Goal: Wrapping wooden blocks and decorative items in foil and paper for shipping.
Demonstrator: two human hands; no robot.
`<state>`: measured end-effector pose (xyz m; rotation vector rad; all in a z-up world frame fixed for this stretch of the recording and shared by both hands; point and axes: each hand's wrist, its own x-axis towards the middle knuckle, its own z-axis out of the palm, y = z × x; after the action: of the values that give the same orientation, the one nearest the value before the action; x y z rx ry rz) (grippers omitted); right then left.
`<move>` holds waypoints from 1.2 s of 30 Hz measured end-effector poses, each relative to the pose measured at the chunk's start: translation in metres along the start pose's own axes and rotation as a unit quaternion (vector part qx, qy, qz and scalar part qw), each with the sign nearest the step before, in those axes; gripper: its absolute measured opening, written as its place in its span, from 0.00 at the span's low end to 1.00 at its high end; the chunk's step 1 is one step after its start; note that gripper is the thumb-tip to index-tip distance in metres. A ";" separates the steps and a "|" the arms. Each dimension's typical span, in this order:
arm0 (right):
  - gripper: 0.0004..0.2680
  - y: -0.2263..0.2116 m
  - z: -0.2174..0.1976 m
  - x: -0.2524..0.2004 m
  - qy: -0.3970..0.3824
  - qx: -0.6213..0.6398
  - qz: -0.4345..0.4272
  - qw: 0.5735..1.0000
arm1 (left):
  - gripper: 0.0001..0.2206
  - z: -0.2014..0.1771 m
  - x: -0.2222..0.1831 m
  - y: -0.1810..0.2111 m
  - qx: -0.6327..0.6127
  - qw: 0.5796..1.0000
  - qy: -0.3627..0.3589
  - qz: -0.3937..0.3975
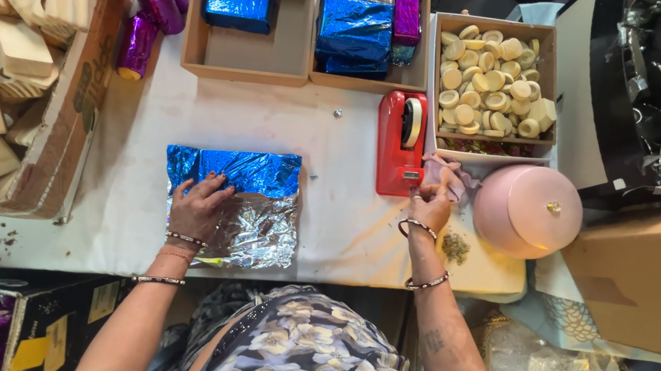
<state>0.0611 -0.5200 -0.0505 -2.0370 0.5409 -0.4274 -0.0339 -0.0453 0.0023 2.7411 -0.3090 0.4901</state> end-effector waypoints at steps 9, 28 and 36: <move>0.09 -0.020 0.004 -0.067 -0.049 0.234 0.183 0.954 | 0.14 -0.028 0.010 0.007 -0.021 0.998 0.004 0.054; 0.06 -0.130 0.200 -0.214 -0.220 0.154 0.156 0.950 | 0.17 -0.006 0.001 -0.026 0.020 0.987 0.009 0.157; 0.10 -0.171 0.190 -0.219 -0.155 -0.088 0.105 0.978 | 0.18 0.005 -0.003 -0.032 0.006 0.987 0.016 0.162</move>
<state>0.0065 -0.1901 -0.0117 -2.1338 0.6089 0.0678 -0.0267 -0.0170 -0.0123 2.7011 -0.7525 0.6202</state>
